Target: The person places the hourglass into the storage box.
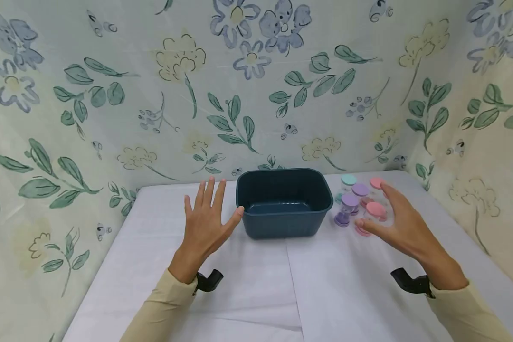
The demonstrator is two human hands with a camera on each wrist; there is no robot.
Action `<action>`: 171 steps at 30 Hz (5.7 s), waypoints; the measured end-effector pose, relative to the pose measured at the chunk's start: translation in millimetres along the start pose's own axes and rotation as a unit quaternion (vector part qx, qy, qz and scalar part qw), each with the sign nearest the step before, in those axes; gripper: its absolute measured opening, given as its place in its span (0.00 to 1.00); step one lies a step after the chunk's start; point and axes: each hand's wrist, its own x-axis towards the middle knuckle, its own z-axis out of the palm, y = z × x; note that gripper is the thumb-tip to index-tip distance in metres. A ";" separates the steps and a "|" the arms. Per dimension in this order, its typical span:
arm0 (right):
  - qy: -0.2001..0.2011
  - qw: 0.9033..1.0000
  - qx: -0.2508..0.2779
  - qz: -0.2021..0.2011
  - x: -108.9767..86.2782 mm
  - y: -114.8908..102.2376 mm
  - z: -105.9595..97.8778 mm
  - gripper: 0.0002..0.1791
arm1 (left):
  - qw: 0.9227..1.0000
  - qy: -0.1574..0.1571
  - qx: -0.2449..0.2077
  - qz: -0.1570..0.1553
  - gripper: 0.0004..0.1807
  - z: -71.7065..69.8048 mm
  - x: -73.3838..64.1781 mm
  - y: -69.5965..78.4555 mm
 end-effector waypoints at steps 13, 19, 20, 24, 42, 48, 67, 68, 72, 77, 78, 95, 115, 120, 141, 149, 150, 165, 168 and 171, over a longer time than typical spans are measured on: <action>0.000 0.996 0.083 0.024 11.4 24.1 12.4 0.51 | 0.996 0.021 -0.087 0.006 0.42 21.3 14.5 -17.5; 0.016 0.996 0.081 0.040 15.2 34.3 14.9 0.48 | 0.975 0.013 -0.222 -0.012 0.39 40.2 23.6 -13.6; 0.017 0.996 0.078 0.044 15.3 36.1 15.1 0.48 | 0.971 0.012 -0.240 -0.011 0.38 43.7 26.0 -12.4; 0.016 0.995 0.075 0.062 16.0 44.4 16.3 0.48 | 0.954 0.010 -0.299 -0.009 0.37 56.9 34.5 -7.5; -0.012 0.992 0.089 0.086 26.9 70.4 30.7 0.47 | 0.903 0.018 -0.429 -0.012 0.31 95.1 40.7 -12.6; -0.021 0.991 0.103 0.088 26.6 78.3 33.9 0.48 | 0.906 0.026 -0.423 -0.006 0.31 84.5 36.9 -0.1; -0.029 0.987 0.106 0.113 24.1 87.2 43.7 0.44 | 0.887 0.036 -0.460 0.010 0.28 85.5 33.7 6.8; -0.028 0.987 0.108 0.113 24.4 87.9 44.3 0.43 | 0.886 0.039 -0.461 0.009 0.28 91.3 34.6 4.0; -0.027 0.988 0.111 0.108 26.6 89.9 46.4 0.42 | 0.888 0.050 -0.457 0.010 0.27 114.3 37.1 -8.5; -0.026 0.986 0.121 0.108 26.6 90.7 46.7 0.41 | 0.888 0.060 -0.456 0.010 0.28 116.3 35.9 -8.8; -0.025 0.986 0.123 0.108 26.7 90.8 46.8 0.41 | 0.888 0.061 -0.455 0.008 0.28 116.5 35.8 -8.9; -0.004 0.986 0.128 0.111 23.8 78.4 36.0 0.44 | 0.882 0.070 -0.465 0.021 0.26 83.8 28.7 10.4; 0.042 0.983 0.157 0.089 18.6 56.0 12.6 0.39 | 0.881 0.063 -0.468 0.020 0.27 80.2 28.2 11.5; 0.034 0.982 0.160 0.098 20.4 46.1 6.1 0.40 | 0.878 0.062 -0.473 0.017 0.28 82.9 28.2 10.2; 0.051 0.982 0.177 0.038 38.6 4.3 -12.1 0.35 | 0.881 0.062 -0.468 0.007 0.28 82.2 28.2 11.2; 0.052 0.985 0.164 0.024 47.4 -12.1 -12.9 0.36 | 0.880 0.066 -0.470 0.014 0.29 83.8 27.0 9.2; 0.053 0.985 0.163 0.019 48.5 -14.4 -12.9 0.36 | 0.880 0.066 -0.470 0.015 0.29 84.2 26.9 8.9; 0.043 0.977 0.207 -0.031 64.4 -42.5 -1.7 0.31 | 0.878 0.067 -0.473 0.019 0.27 90.6 27.3 7.3; 0.027 0.976 0.212 -0.027 68.0 -49.6 3.8 0.32 | 0.879 0.070 -0.472 0.020 0.27 90.3 26.9 6.8; 0.011 0.974 0.223 -0.027 72.0 -56.7 9.2 0.32 | 0.876 0.075 -0.476 0.027 0.26 89.1 27.3 6.1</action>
